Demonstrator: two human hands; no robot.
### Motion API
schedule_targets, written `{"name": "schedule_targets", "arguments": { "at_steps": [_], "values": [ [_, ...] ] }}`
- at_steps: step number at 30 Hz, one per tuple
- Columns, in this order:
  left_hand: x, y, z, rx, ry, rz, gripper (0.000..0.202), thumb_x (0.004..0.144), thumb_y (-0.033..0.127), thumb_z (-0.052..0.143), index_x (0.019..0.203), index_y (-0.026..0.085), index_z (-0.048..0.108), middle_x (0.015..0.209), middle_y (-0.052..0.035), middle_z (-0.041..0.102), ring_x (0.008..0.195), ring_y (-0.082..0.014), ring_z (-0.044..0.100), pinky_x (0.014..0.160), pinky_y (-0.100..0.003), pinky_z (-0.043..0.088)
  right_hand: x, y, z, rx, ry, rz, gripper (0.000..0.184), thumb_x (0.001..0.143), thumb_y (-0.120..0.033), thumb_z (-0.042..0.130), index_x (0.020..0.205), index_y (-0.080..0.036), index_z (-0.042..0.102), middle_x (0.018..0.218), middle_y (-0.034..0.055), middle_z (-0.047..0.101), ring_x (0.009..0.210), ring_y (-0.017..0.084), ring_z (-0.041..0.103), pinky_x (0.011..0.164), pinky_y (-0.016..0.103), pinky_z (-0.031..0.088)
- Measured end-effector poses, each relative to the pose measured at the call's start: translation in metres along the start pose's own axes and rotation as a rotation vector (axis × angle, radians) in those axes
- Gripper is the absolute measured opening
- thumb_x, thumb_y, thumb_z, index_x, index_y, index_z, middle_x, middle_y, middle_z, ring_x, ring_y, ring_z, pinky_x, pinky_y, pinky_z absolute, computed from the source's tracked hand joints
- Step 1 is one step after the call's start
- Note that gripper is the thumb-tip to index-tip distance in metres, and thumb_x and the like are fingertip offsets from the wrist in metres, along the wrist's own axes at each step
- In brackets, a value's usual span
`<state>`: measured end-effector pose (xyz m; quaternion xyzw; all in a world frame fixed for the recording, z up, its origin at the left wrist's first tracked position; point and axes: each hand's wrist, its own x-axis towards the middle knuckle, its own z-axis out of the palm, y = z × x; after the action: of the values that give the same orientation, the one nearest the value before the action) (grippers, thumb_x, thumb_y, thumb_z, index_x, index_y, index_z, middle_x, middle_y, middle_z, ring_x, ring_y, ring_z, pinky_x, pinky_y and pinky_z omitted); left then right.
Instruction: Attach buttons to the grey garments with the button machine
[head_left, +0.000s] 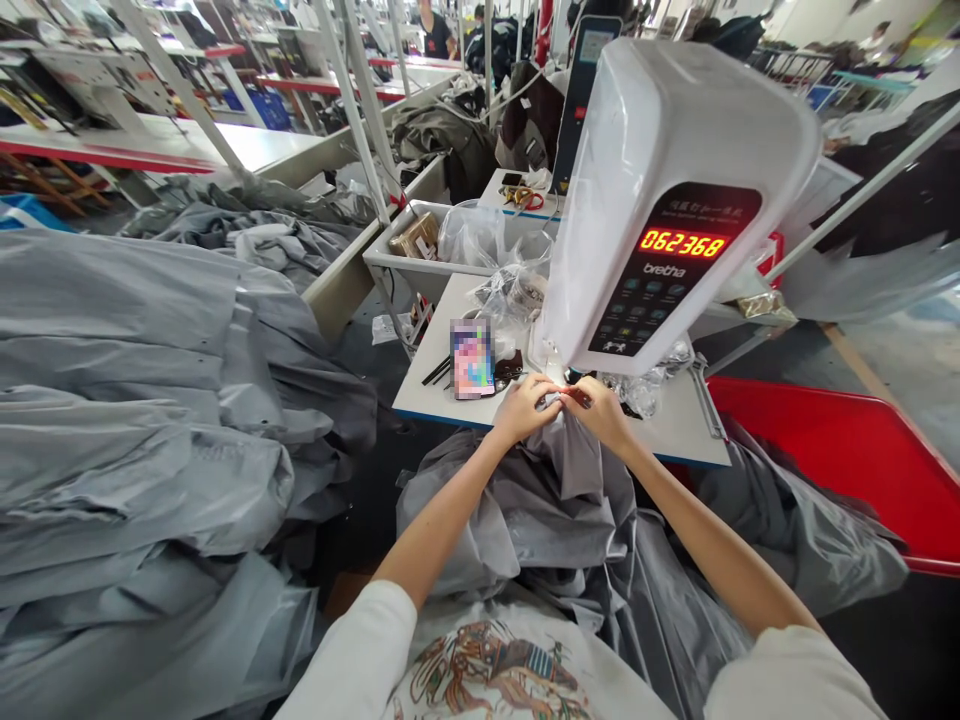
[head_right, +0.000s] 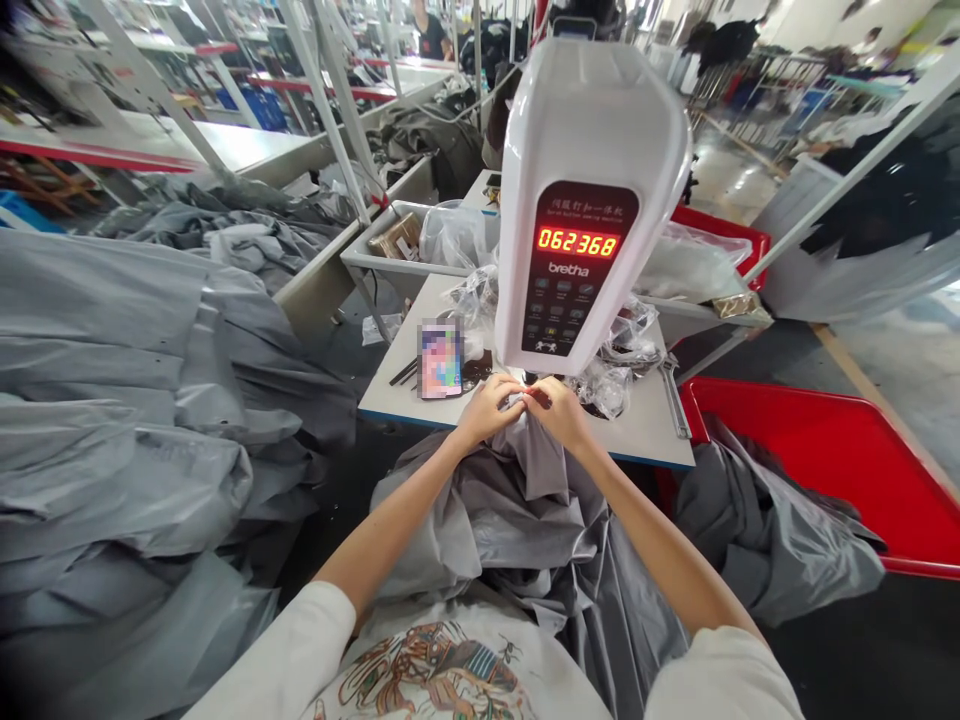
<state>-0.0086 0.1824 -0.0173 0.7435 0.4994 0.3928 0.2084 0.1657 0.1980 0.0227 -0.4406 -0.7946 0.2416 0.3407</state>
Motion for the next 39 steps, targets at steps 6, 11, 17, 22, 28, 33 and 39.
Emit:
{"name": "schedule_targets", "arguments": {
  "at_steps": [6,11,17,22,28,33,39],
  "values": [
    [0.001,-0.004,0.005,-0.022,0.026,0.018,0.023,0.084,0.033,0.063,0.105,0.025,0.066,0.111,-0.0029,0.059,0.103,-0.0163,0.059,0.094,-0.030,0.046,-0.003,0.012,0.002,0.174,0.002,0.118,0.039,0.076,-0.053,0.063,0.092,-0.017,0.064,0.085,0.0053,0.065,0.068,0.016,0.057,0.065,0.029,0.047],
    [0.001,-0.004,0.005,-0.059,0.057,0.063,0.022,0.083,0.035,0.064,0.102,0.022,0.067,0.107,-0.0034,0.059,0.102,-0.0150,0.059,0.093,-0.028,0.047,-0.009,0.018,0.011,0.067,0.196,0.126,0.036,0.084,-0.050,0.051,0.093,-0.017,0.062,0.096,0.0090,0.064,0.083,0.019,0.058,0.076,0.032,0.046],
    [0.001,-0.009,0.007,-0.060,0.068,0.094,0.023,0.083,0.034,0.065,0.102,0.021,0.067,0.107,-0.0043,0.058,0.102,-0.0153,0.058,0.094,-0.028,0.046,-0.017,0.026,0.031,-0.036,0.274,0.237,0.035,0.085,-0.052,0.043,0.073,-0.020,0.053,0.069,0.0034,0.059,0.064,0.018,0.051,0.064,0.029,0.040],
    [0.003,-0.014,0.010,-0.091,0.067,0.104,0.024,0.081,0.033,0.066,0.100,0.019,0.067,0.106,-0.0052,0.058,0.102,-0.0157,0.058,0.094,-0.028,0.046,-0.020,0.031,0.034,-0.036,0.288,0.231,0.040,0.086,-0.055,0.041,0.069,-0.020,0.049,0.066,0.0020,0.057,0.063,0.017,0.048,0.061,0.028,0.033],
    [0.004,-0.014,0.009,-0.110,0.056,0.100,0.024,0.080,0.034,0.067,0.099,0.019,0.068,0.106,-0.0056,0.058,0.102,-0.0168,0.058,0.095,-0.029,0.045,-0.021,0.035,0.036,-0.023,0.316,0.229,0.040,0.087,-0.057,0.040,0.072,-0.020,0.048,0.065,0.0017,0.056,0.063,0.017,0.048,0.062,0.028,0.032],
    [0.004,-0.015,0.009,-0.113,0.055,0.104,0.024,0.080,0.033,0.067,0.099,0.018,0.067,0.106,-0.0054,0.057,0.100,-0.0160,0.058,0.093,-0.028,0.046,-0.020,0.034,0.038,-0.018,0.342,0.231,0.040,0.086,-0.057,0.041,0.071,-0.021,0.047,0.065,0.0011,0.054,0.061,0.016,0.047,0.060,0.028,0.031],
    [0.004,-0.013,0.007,-0.112,0.038,0.091,0.024,0.080,0.033,0.067,0.099,0.019,0.067,0.106,-0.0052,0.056,0.101,-0.0162,0.058,0.095,-0.029,0.045,-0.020,0.034,0.039,-0.020,0.350,0.238,0.039,0.086,-0.056,0.041,0.071,-0.021,0.048,0.061,-0.0011,0.051,0.058,0.015,0.046,0.059,0.027,0.030]
  ]
}}
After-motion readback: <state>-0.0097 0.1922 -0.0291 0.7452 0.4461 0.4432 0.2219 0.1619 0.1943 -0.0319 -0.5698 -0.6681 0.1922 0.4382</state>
